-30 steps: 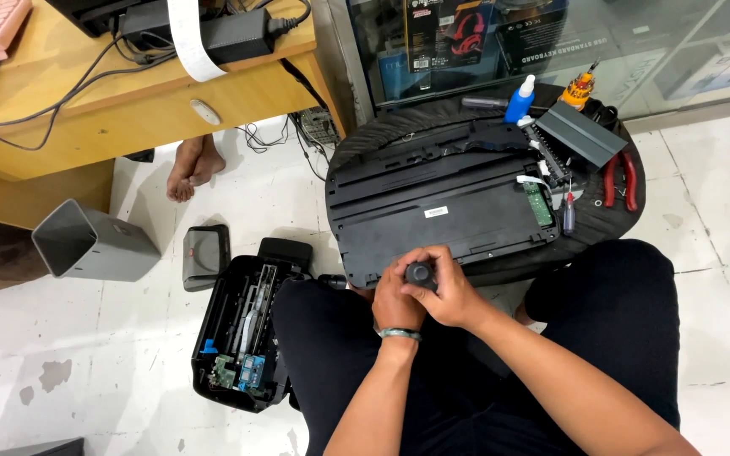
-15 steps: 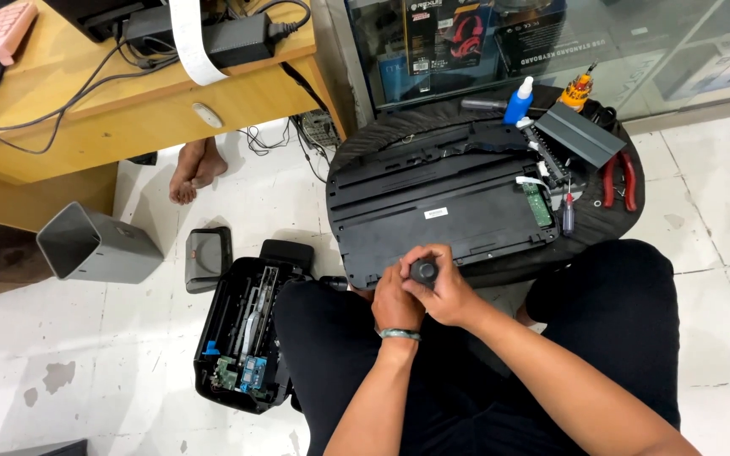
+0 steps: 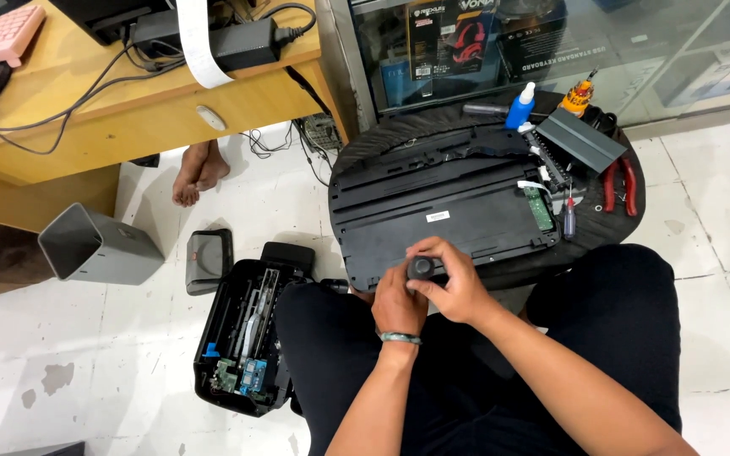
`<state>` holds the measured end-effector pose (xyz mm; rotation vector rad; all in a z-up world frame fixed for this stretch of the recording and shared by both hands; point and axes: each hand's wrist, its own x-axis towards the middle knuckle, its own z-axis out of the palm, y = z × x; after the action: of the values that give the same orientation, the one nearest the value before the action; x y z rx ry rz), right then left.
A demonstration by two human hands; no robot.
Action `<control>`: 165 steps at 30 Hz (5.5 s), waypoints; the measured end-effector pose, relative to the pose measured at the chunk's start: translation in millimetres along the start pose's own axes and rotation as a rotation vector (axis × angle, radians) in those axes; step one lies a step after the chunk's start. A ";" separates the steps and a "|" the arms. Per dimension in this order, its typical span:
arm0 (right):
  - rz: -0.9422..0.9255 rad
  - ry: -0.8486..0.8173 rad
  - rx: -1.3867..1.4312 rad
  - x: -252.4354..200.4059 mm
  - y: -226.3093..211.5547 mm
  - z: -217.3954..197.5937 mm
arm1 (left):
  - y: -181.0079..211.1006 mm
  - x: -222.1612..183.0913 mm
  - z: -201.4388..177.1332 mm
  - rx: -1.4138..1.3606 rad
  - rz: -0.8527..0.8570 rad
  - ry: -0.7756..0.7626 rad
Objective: The person is unscrewing the outer casing of a printer and removing it to access the internal components for repair.
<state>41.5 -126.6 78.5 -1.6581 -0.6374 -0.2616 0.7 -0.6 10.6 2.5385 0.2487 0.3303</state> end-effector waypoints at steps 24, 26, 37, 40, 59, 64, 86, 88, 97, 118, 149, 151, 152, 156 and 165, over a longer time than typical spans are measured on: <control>-0.030 0.134 -0.106 7.5 -1.9 8.5 | -6.9 4.6 11.4 -0.216 -0.028 0.061; -0.059 0.117 -0.127 4.9 0.7 6.8 | -6.3 5.0 13.5 -0.218 -0.016 0.088; 0.007 -0.029 0.078 5.7 -17.6 4.5 | -17.7 2.8 25.8 -0.210 -0.053 0.088; 0.009 0.002 0.043 -0.2 -1.9 14.4 | -9.6 1.7 16.1 -0.243 -0.020 0.100; -0.004 -0.230 0.073 16.7 -39.1 -9.9 | -21.9 5.1 29.7 -0.217 -0.079 0.098; 0.036 -0.170 -0.012 17.1 -18.1 -6.4 | -31.7 5.1 37.1 -0.200 -0.086 0.048; -0.033 -0.054 -0.108 5.9 1.1 9.0 | -21.9 7.2 28.3 -0.203 0.007 0.102; -0.012 -0.061 -0.124 8.4 -0.2 7.0 | -24.4 7.7 31.6 -0.241 -0.004 0.091; 0.088 -0.401 0.073 29.0 -40.6 -20.3 | -42.7 14.0 38.2 -0.166 -0.082 0.015; 0.011 -0.156 -0.133 7.5 -15.5 -2.6 | -29.4 57.8 -63.9 -1.015 -1.091 -0.171; 0.090 -0.039 0.023 7.1 26.3 31.7 | -37.9 52.6 -58.2 -1.280 -1.139 -0.065; 0.095 0.003 -0.005 0.2 25.7 35.3 | -41.3 50.7 -55.3 -1.336 -1.147 -0.063; 0.104 0.031 -0.018 -3.2 24.1 37.1 | -53.8 48.8 -43.6 -1.349 -1.158 -0.047; 0.147 0.101 -0.063 -4.9 13.1 39.3 | -78.0 44.5 -20.7 -1.346 -1.169 -0.020; 0.059 0.351 -0.207 -16.2 14.8 63.3 | -75.1 47.3 -19.0 -1.305 -1.169 -0.003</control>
<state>24.8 -70.8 45.4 -1.7690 -0.3036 -0.5773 32.3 82.6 -7.1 0.8592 1.0226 -0.0282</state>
